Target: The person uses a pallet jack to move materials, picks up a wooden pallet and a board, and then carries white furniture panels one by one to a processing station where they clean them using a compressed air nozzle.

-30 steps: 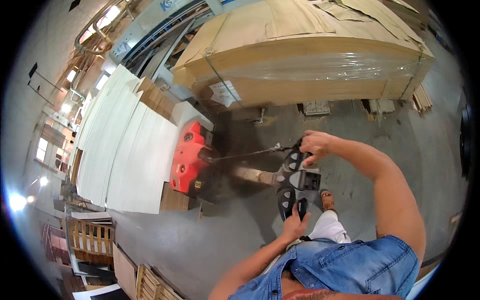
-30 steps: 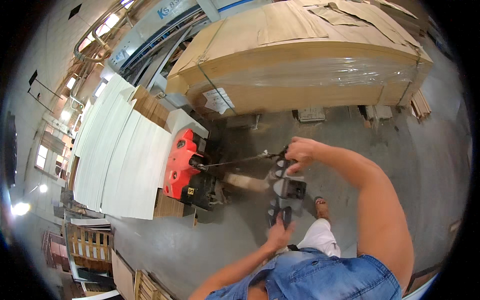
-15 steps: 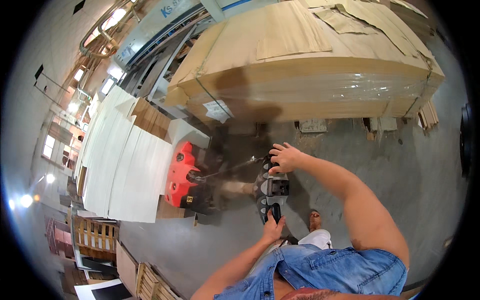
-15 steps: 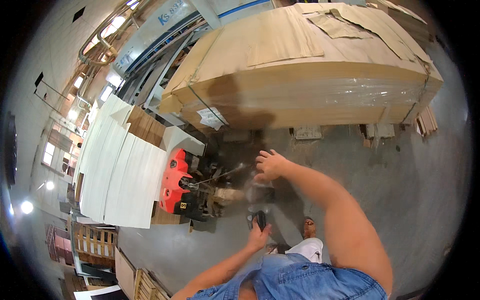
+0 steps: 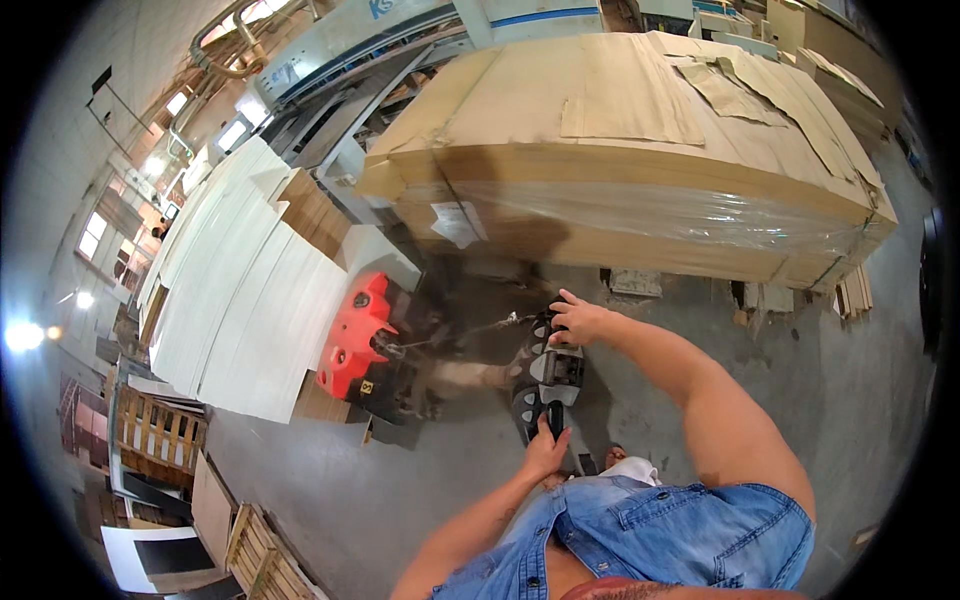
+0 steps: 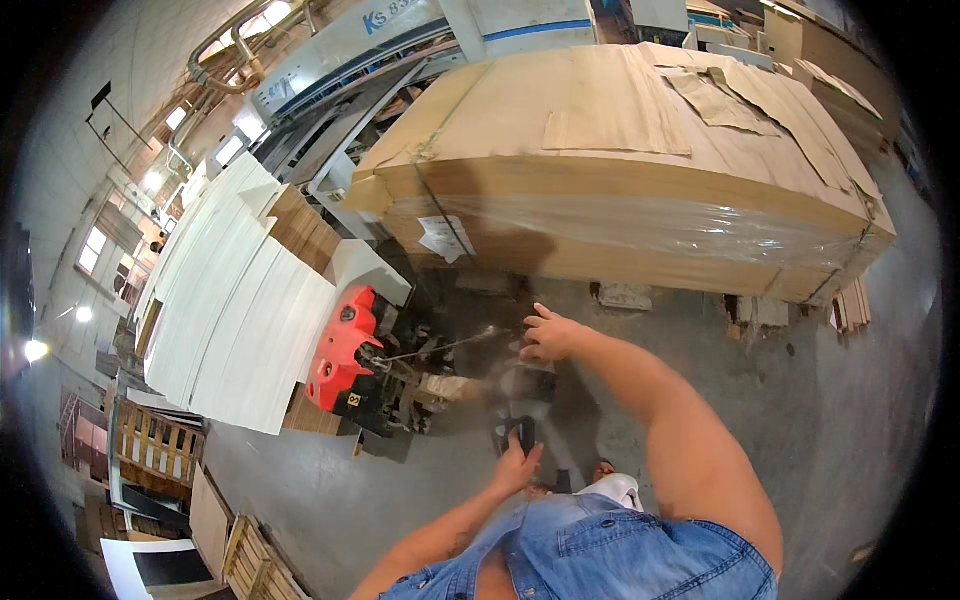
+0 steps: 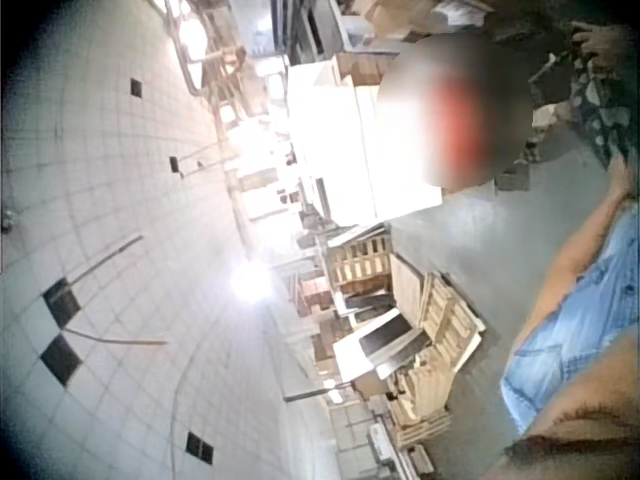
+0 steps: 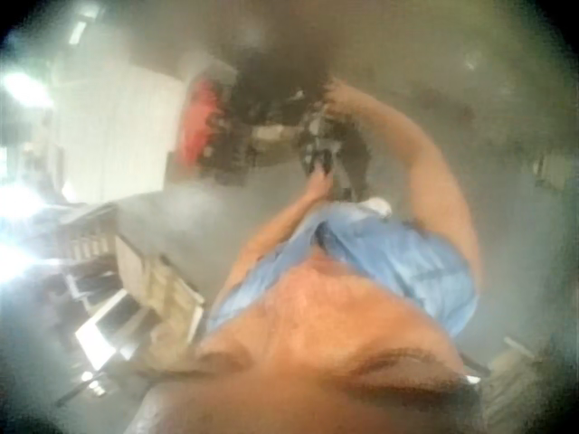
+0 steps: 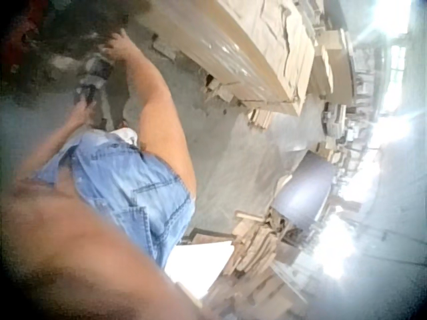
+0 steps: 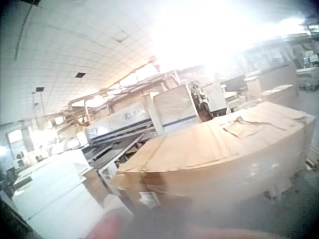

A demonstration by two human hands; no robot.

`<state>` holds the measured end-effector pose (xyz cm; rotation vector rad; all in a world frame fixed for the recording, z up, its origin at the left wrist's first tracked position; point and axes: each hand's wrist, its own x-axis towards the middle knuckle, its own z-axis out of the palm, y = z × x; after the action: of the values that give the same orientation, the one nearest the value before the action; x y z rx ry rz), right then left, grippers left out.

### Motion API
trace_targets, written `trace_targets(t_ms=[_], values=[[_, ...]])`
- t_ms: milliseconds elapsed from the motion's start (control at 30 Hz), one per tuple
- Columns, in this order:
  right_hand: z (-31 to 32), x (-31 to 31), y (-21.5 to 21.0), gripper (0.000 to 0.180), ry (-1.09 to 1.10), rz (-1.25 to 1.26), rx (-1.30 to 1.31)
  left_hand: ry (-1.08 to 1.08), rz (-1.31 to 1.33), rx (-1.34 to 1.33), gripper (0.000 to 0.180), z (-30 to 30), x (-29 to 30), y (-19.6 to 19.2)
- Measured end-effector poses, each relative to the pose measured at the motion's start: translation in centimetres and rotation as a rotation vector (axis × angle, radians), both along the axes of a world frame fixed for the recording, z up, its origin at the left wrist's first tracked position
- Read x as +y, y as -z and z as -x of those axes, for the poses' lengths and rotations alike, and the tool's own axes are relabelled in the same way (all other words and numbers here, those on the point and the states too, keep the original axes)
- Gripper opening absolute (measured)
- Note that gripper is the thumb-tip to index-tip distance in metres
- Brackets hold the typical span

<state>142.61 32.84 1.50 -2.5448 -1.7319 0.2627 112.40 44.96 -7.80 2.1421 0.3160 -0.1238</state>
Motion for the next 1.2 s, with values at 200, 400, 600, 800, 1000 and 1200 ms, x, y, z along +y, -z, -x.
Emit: trace_targets(t_ms=[200,400,600,800,1000,1200], values=[[-1.0,2.5,2.0,0.059,0.092,-0.198,0.178,-0.074,-0.014,0.015,0.079,-1.5,2.4,0.7],[-2.0,5.3,0.4,0.071,-0.003,-0.148,0.165,-0.232,-0.098,-0.104,0.071,-2.5,4.8,1.3],[-4.2,9.4,0.5,0.083,-0.201,-0.165,0.214,-0.396,-0.162,0.035,0.067,-2.4,7.7,0.7],[-6.2,12.7,1.4,0.086,-0.337,-0.141,0.222,-0.545,-0.282,0.213,0.077,-3.5,9.8,0.4],[-7.6,15.1,1.8,0.088,-0.406,-0.125,0.199,-0.553,-0.309,0.195,0.085,-4.7,10.6,-1.5],[-8.6,17.9,1.8,0.087,-0.466,0.025,0.187,-0.629,-0.369,0.303,0.081,-6.1,10.2,-3.2]])
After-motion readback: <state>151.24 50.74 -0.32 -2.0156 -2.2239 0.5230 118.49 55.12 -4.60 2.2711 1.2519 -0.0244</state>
